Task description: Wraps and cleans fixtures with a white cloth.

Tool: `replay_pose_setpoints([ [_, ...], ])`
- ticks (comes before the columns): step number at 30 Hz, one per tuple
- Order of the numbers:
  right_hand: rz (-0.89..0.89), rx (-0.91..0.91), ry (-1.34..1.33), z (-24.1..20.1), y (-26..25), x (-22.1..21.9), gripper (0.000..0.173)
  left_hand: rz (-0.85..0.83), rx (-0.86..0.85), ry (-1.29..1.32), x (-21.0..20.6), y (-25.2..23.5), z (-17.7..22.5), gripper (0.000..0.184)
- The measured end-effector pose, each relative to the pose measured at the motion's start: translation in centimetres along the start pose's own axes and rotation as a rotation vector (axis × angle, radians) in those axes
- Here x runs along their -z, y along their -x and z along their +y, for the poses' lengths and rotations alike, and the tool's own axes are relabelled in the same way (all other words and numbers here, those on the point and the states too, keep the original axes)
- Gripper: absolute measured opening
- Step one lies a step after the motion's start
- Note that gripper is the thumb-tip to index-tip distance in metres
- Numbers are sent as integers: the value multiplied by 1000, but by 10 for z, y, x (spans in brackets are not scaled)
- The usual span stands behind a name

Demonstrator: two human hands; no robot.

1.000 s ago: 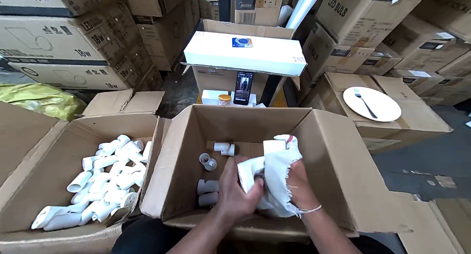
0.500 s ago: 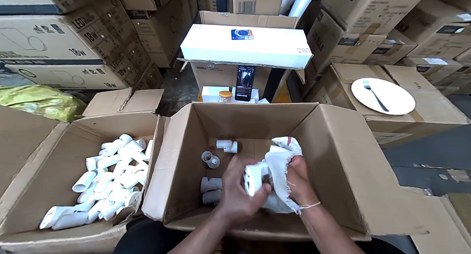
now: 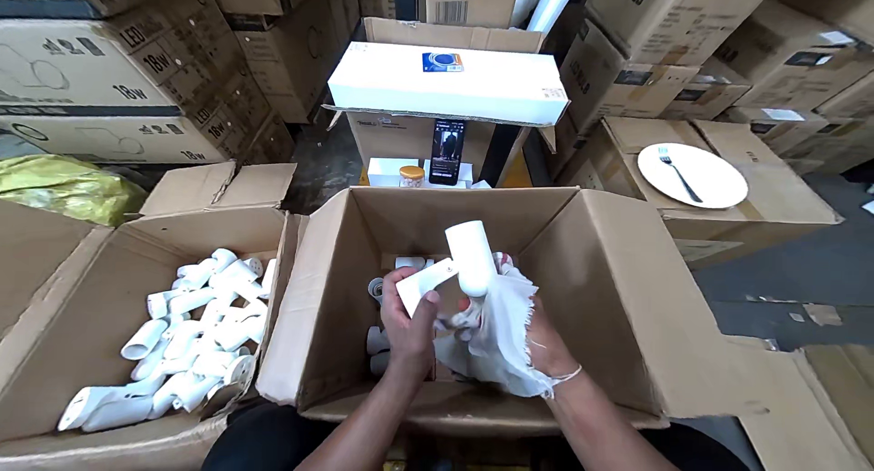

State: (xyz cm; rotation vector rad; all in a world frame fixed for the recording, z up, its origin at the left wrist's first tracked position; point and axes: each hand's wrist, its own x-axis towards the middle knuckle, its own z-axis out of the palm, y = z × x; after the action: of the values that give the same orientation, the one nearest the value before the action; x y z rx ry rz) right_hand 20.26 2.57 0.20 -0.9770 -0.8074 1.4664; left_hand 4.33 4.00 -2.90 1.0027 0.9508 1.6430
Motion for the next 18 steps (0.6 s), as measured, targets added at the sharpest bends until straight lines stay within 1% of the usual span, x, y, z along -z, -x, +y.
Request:
replay_pose_setpoints([
  [1,7,15,44,2,1,-2,31,-19,-102,-72,-2,0,2,62],
  [3,25,105,174,0,9,-7,48,-63,-198,-148,-8,3,8,69],
  [4,43,179,218,-1,11,-9,53,-80,-203,-160,-9,5,11,70],
  [6,57,311,326,-1,11,-6,58,-94,-142,-169,-10,8,13,74],
  [8,96,439,491,1,10,0,59,-110,13,-130,-7,10,10,83],
  [9,130,510,598,2,9,3,59,-118,116,-57,-6,12,8,82],
  [10,152,580,678,4,8,6,58,-126,231,36,-5,14,8,77],
  [11,164,665,733,6,8,8,54,-134,347,139,-6,17,10,67],
  [12,168,751,750,7,8,9,47,-151,463,253,-8,18,14,53],
  [13,172,820,736,8,10,8,38,-171,591,385,-9,18,17,49],
  [14,184,868,703,7,11,6,29,-200,723,509,-8,17,17,57],
  [15,208,890,677,5,14,3,26,-223,823,599,-6,15,15,64],
  [16,249,877,649,2,16,-2,24,-237,868,645,-4,14,11,67],
  [18,297,780,594,-6,15,-5,23,-247,836,624,-3,13,5,62],
])
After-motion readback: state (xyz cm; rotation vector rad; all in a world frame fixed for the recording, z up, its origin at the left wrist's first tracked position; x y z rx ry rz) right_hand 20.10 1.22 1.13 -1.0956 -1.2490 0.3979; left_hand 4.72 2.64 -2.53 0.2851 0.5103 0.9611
